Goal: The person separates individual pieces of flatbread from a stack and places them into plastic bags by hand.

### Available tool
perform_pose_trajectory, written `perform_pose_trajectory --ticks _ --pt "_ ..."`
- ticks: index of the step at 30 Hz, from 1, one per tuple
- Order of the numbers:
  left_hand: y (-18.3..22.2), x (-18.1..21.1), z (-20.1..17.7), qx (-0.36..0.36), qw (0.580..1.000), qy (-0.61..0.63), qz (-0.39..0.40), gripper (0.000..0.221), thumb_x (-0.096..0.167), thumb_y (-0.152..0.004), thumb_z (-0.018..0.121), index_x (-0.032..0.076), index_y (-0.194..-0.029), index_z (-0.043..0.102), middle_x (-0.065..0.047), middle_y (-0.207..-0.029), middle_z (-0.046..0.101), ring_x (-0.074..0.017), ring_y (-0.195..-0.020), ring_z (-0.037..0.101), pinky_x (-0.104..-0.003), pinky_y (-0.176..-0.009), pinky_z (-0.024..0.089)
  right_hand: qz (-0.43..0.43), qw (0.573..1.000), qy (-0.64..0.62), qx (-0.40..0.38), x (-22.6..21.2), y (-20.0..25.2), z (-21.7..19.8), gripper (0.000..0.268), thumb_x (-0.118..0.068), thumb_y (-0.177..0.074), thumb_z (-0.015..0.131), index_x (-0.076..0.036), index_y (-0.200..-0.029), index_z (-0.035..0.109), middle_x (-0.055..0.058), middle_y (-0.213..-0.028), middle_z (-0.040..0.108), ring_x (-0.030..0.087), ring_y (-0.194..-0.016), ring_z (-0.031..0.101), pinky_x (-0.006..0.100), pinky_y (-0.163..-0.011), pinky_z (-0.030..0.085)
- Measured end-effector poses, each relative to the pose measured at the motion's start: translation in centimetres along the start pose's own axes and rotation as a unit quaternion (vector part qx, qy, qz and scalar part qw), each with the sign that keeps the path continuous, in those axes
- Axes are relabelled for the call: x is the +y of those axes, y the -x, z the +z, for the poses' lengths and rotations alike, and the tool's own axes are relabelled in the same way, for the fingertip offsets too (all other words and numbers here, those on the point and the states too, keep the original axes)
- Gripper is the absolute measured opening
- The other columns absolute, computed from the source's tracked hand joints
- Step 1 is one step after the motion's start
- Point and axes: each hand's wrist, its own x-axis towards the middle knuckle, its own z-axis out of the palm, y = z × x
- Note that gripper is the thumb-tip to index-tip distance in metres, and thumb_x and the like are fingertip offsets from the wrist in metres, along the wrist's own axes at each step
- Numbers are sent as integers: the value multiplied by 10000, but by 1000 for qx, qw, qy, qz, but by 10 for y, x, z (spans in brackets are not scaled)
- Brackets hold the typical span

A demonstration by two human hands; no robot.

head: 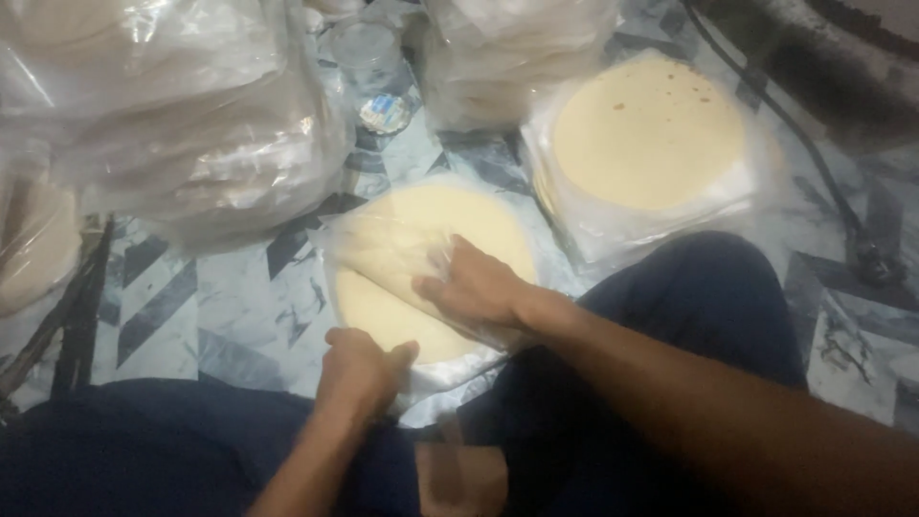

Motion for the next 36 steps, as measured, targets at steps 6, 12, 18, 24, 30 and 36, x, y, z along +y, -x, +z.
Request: perform_pose_trajectory --ticks 6,12,18,24,30,36 --pt "-23 -12 12 45 999 -6 0 777 296 -799 885 -116 -1282 437 -328 -1172 687 -555 -1152 657 -669 -940 526 4 1000 -20 -2 7 -3 -2 992 -682 -890 492 78 -1514 361 268 -1613 342 449 -1445 409 605 -1180 346" --pt "-5 -19 -8 2 1000 -8 10 429 401 -770 804 60 -1030 821 -190 -1003 801 -430 -1062 741 -514 -885 596 3 1000 -20 -7 -8 8 -11 951 -611 -918 499 106 -1520 333 298 -1583 371 463 -1429 429 613 -1172 352" --pt "46 20 -49 -73 931 357 -14 188 43 -912 627 -94 -977 738 -155 -787 600 -220 -673 498 -319 -625 403 -4 1000 -10 -13 -9 12 -15 917 -571 -931 502 124 -1507 339 336 -1521 438 478 -1388 480 608 -1155 388" --pt "71 38 -68 -124 864 487 -16 237 50 -1017 482 -108 -1156 591 -214 -1057 617 -232 -867 586 -309 -735 518 -91 995 -10 31 18 1 -6 515 -394 -931 562 20 -1227 635 192 -1173 623 312 -985 648 416 -906 557" --pt "52 39 -51 -31 888 458 -20 368 3 -827 746 -87 -1173 656 -193 -947 674 -219 -889 711 -344 -756 592 -7 997 -69 -39 -38 50 -32 806 -622 -972 300 -40 -1502 472 252 -1507 512 436 -1420 469 567 -1201 348" --pt "74 45 -60 -60 839 540 5 459 163 -927 625 94 -1378 587 23 -1135 567 -93 -1081 684 -247 -903 552 -41 994 85 -54 -46 36 -23 1067 -790 -710 641 -35 -1442 458 245 -1559 370 485 -1373 484 594 -1179 379"
